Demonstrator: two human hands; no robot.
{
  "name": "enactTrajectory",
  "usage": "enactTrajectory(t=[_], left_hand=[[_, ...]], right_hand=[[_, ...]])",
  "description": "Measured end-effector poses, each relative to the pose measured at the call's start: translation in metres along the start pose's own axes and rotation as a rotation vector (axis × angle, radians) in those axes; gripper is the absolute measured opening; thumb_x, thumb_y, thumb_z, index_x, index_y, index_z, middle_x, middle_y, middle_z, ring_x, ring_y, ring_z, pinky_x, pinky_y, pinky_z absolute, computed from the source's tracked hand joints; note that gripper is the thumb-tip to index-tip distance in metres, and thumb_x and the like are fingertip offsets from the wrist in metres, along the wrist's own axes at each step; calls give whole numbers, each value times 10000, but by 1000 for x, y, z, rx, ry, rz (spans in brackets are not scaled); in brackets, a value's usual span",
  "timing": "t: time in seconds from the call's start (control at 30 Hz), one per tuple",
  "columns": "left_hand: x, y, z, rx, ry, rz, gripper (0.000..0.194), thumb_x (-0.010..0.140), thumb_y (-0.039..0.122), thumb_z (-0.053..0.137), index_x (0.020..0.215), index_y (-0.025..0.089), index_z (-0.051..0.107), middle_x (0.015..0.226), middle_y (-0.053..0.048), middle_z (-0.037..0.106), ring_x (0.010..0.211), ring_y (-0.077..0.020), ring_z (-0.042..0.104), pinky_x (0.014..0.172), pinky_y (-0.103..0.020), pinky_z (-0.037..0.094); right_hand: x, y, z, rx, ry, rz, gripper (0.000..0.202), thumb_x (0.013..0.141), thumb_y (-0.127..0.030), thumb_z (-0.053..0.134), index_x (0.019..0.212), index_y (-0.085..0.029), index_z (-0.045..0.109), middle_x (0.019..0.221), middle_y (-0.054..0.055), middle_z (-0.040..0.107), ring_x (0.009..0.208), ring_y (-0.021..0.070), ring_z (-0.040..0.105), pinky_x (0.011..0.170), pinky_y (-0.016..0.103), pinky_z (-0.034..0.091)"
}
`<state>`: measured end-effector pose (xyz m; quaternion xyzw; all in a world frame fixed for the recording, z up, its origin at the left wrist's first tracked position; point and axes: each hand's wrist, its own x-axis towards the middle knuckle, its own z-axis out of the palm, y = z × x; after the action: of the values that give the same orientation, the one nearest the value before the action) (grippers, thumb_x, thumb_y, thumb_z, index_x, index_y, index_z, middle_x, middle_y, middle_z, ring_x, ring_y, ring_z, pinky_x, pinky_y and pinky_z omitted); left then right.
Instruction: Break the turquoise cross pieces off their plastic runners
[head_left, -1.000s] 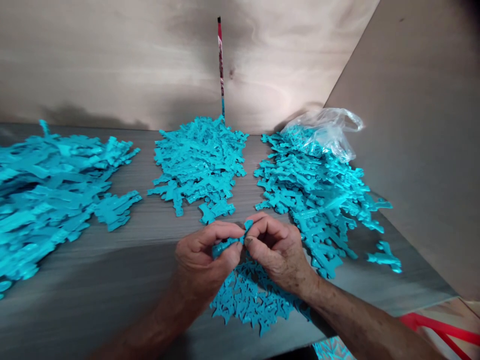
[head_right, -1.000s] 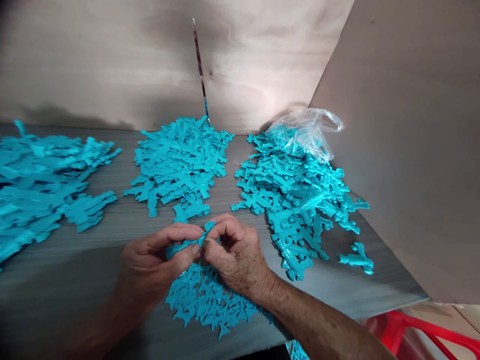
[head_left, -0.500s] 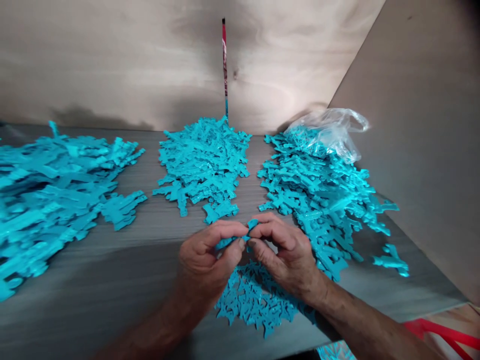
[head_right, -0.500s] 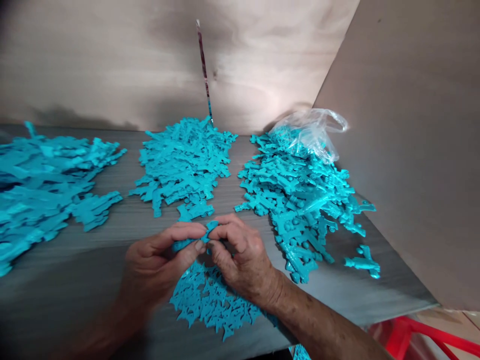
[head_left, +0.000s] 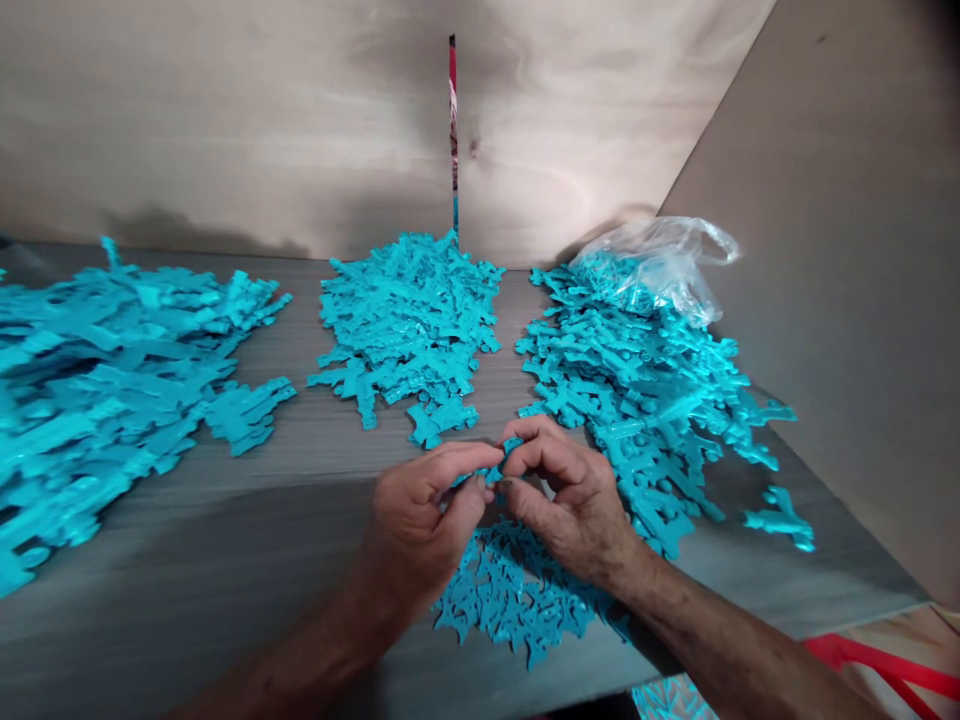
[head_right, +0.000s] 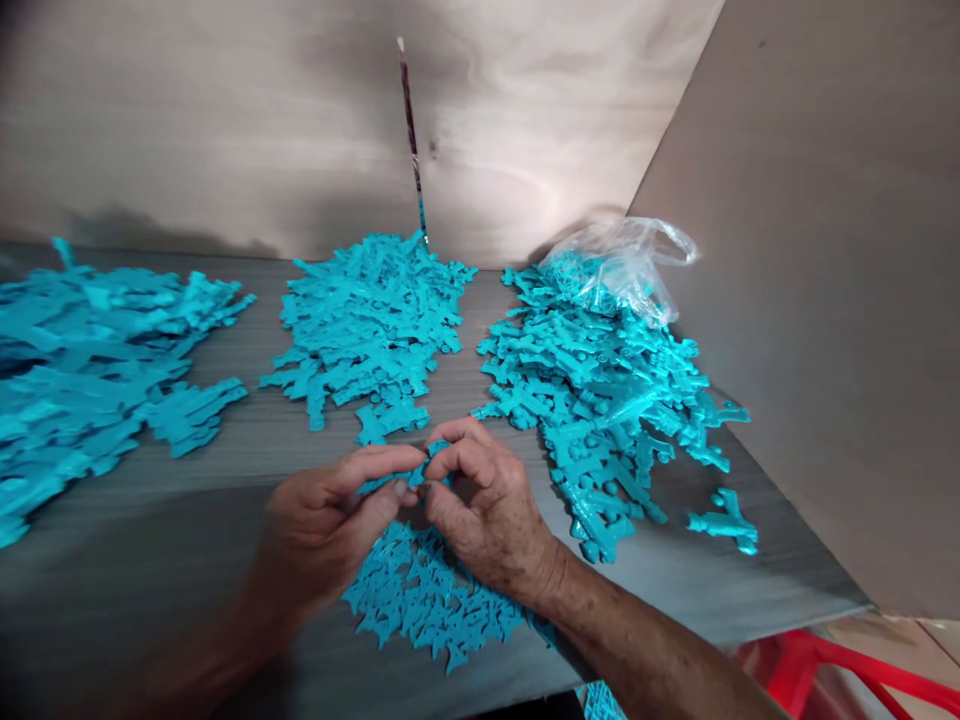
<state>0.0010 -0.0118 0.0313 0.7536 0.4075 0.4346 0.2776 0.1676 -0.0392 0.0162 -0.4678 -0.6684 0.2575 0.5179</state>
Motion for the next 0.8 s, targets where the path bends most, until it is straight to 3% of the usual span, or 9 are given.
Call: enactTrajectory(t=[0.13,0.27,0.4,0.6,0.8], left_hand=[[3,3,-1,-62,-30,-105,267,737,61,585,882,211,752,831,20,794,504,-90,671,504,-174,570],[4,5,-4,11,-42,-117,268,742,84,605,904,233,759,833,14,794,621,-148,722,608,-243,614],[3,3,-7,176,-15,2,267,786,124,610,984,244,744,902,3,798,778,-182,754,762,-273,616],[-5,-1,-1,337,49,372,307,867,77,540,1120,193,671,978,-40,794,812,-149,758,795,-208,586],[-9,-2,4,437,74,456,349,869,28,532,1192,120,627,987,-95,787,821,-153,755,802,-189,573]], right_hand=[[-1,0,0,14,2,-3,100,811,-111,631,783,-206,633,987,56,658,992,201,637,775,308,513],[-2,0,0,-8,14,4,81,835,-146,638,871,-216,660,1014,69,669,1018,213,649,804,333,532],[-4,-2,3,-83,74,-39,115,826,-175,679,923,-237,676,985,56,705,1002,214,664,808,328,545],[-5,-6,12,-127,199,20,58,830,-225,699,776,-223,678,916,50,726,927,207,692,784,317,539],[-4,-8,16,-144,214,3,85,810,-169,686,741,-217,688,959,62,715,929,204,694,780,311,540]])
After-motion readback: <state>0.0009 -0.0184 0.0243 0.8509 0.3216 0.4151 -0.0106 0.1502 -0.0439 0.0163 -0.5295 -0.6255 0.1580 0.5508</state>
